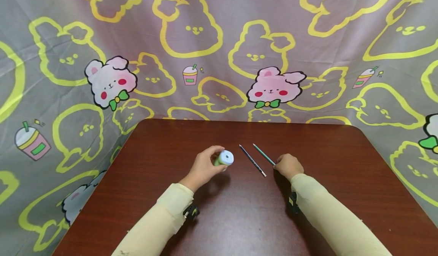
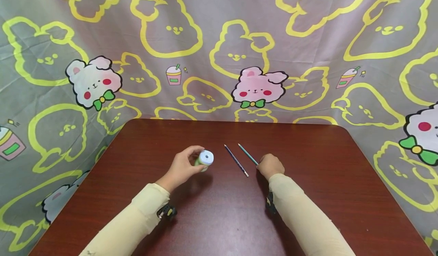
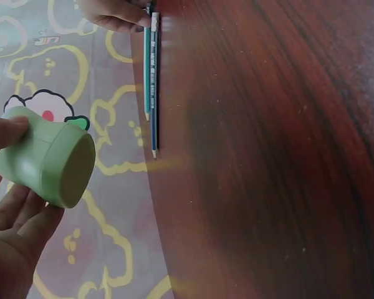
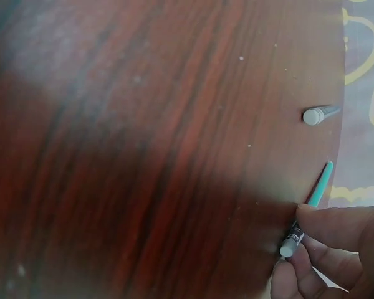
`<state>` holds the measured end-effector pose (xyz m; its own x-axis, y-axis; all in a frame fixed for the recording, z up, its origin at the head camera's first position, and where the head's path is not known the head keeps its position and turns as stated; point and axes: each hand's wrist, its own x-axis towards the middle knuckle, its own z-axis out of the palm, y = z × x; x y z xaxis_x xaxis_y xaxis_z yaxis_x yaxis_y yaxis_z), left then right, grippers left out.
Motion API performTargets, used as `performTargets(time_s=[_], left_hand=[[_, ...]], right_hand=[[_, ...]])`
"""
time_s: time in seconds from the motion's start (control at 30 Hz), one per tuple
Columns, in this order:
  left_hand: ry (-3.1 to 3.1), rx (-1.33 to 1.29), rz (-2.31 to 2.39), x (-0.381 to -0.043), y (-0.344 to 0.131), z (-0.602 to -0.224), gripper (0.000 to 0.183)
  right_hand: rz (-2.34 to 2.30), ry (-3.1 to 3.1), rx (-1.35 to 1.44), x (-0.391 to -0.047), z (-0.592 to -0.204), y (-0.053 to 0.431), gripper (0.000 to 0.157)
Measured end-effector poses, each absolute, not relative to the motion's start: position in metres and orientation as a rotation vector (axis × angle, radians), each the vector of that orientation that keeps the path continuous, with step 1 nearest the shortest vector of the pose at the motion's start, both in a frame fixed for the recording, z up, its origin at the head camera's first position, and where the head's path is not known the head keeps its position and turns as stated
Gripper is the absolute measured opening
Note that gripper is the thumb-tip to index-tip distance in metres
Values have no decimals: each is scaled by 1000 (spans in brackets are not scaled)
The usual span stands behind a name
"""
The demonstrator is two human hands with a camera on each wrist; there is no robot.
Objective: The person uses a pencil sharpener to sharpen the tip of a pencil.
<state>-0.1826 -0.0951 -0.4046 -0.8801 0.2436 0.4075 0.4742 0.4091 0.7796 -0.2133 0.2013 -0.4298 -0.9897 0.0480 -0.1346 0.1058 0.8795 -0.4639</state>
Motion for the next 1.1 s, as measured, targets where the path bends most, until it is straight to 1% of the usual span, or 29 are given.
performTargets(time_s=[0.2, 0.6, 0.77, 0.93, 1.1], left_hand=[[-2496, -640, -1425, -190, -89, -410, 56], [-2562, -630, -1312, -203, -79, -409, 52], [-2592, -592, -1295, -206, -75, -408, 49], [-2615, -574, -1300, -208, -72, -406, 46], [-2660, -532, -1318, -212, -70, -405, 46]], right_hand=[[-741, 2921, 116, -215, -431, 203, 18], [-712, 2886, 93, -221, -427, 202, 22], [-684, 2866, 80, -224, -422, 200, 17], [-667, 2849, 77, -225, -422, 200, 16], [-675, 2839, 69, -227, -424, 201, 10]])
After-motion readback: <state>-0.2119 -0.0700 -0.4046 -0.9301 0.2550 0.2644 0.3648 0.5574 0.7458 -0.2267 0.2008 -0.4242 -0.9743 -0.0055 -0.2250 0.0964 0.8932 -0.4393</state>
